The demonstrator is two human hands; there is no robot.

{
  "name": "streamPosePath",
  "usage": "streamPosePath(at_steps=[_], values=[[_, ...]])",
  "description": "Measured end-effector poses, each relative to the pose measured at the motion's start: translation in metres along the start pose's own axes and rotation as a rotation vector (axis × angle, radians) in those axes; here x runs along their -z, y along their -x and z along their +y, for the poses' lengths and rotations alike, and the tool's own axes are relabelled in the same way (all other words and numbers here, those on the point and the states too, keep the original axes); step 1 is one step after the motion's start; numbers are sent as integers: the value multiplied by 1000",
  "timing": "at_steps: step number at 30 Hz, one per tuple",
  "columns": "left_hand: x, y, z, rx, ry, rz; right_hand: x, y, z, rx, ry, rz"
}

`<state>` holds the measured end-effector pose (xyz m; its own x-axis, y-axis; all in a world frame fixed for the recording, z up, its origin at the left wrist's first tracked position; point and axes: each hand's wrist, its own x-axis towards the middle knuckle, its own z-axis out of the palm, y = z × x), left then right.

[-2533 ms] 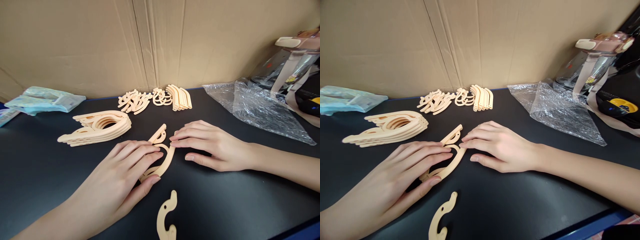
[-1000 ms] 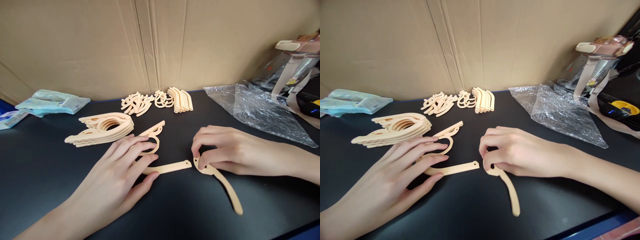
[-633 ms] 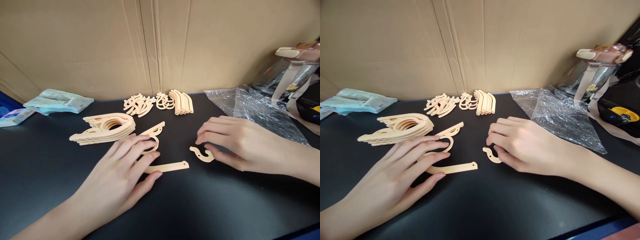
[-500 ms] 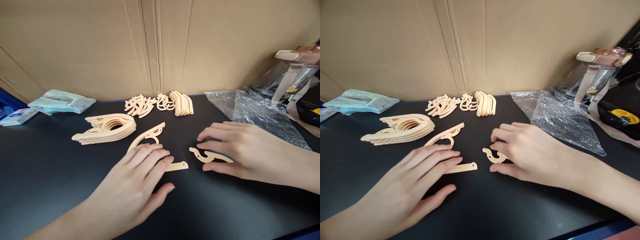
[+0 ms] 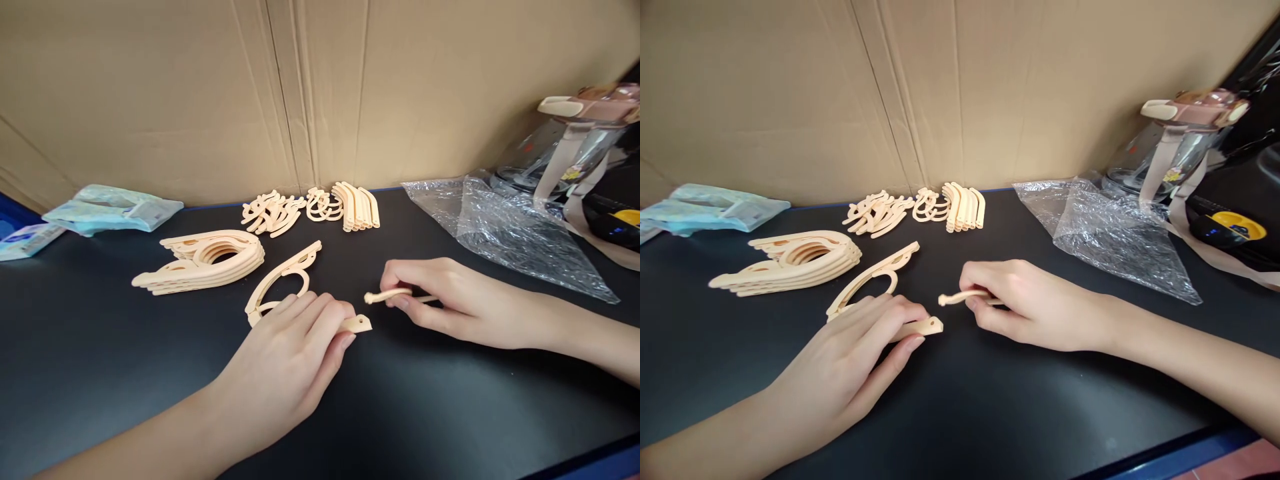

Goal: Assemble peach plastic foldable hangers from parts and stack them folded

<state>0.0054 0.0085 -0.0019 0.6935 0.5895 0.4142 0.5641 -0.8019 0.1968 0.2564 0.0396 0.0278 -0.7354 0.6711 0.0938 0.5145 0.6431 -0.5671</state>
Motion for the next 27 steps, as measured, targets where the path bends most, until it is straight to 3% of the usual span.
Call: streamPosePath(at_steps=[4, 10, 16, 27], values=[[1, 3, 0, 28, 131, -50, -5, 2, -4, -52, 43, -40], [0, 4, -5, 14, 162, -112, -10, 1, 0, 55, 190, -15], [-2, 5, -6, -12, 145, -83, -10, 2, 4, 188, 204, -16], [0, 4, -6, -10, 152, -93, -13, 1, 1, 232, 147, -32]])
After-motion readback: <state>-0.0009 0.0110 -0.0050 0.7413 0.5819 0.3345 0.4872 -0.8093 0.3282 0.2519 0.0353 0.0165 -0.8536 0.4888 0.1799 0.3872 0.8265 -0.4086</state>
